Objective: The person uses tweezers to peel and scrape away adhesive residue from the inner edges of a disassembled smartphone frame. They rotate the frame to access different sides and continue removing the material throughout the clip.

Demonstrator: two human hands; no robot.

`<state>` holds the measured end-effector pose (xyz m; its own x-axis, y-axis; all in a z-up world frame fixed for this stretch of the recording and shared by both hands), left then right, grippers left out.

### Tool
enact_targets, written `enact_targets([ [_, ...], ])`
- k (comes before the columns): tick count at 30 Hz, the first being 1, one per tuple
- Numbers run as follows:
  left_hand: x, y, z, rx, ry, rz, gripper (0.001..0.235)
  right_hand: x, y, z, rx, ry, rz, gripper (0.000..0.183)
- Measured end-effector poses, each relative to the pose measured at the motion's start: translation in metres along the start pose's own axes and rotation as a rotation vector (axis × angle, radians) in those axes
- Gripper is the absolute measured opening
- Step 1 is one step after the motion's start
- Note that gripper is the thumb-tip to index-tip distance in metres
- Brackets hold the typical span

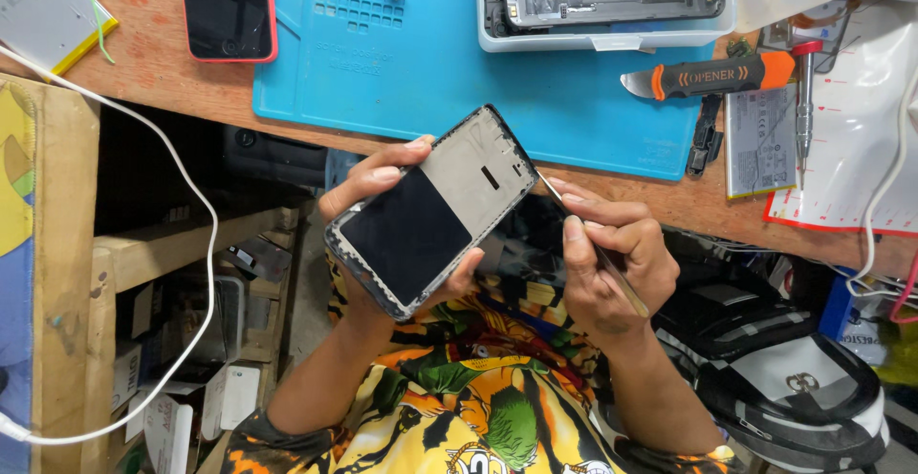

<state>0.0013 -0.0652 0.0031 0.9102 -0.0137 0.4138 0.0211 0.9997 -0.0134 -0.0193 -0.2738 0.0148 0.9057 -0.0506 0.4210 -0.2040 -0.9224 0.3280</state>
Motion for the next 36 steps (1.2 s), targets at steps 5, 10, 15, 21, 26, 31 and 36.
enact_targets([
  [5, 0.003, 0.003, -0.004, -0.009, 0.0, 0.003, 0.08, 0.001, -0.001, 0.0, -0.081, -0.008, 0.006, 0.019],
  [10, 0.003, 0.004, -0.004, -0.018, 0.002, -0.003, 0.08, 0.003, -0.003, 0.003, -0.07, -0.005, 0.015, 0.019],
  [15, 0.005, 0.005, -0.004, 0.006, -0.008, -0.014, 0.081, 0.005, -0.003, 0.01, 0.033, -0.045, 0.027, 0.018],
  [21, 0.006, 0.005, -0.003, 0.004, -0.007, -0.021, 0.081, 0.009, -0.005, 0.009, -0.016, -0.029, 0.007, 0.021],
  [26, 0.007, 0.005, -0.003, -0.009, -0.006, -0.015, 0.081, 0.008, 0.0, 0.005, 0.02, -0.06, -0.024, 0.019],
  [31, 0.007, 0.005, -0.002, 0.002, -0.01, -0.014, 0.081, 0.006, 0.004, -0.001, -0.001, -0.052, -0.048, 0.019],
  [36, 0.006, 0.006, -0.004, -0.018, -0.001, -0.022, 0.081, 0.007, 0.003, -0.001, -0.078, -0.06, -0.045, 0.019],
])
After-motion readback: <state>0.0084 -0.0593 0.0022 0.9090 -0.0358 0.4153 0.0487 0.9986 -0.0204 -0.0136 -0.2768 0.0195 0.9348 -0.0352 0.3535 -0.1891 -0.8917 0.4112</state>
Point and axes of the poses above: each hand's wrist, its own x-axis towards the middle knuckle, its own y-axis out of the back of the hand, z = x × y, the point moved 8 cm from there along x, towards the middle knuckle, and after that the axes turned 1 degree about -z, right-handed, at the moved point
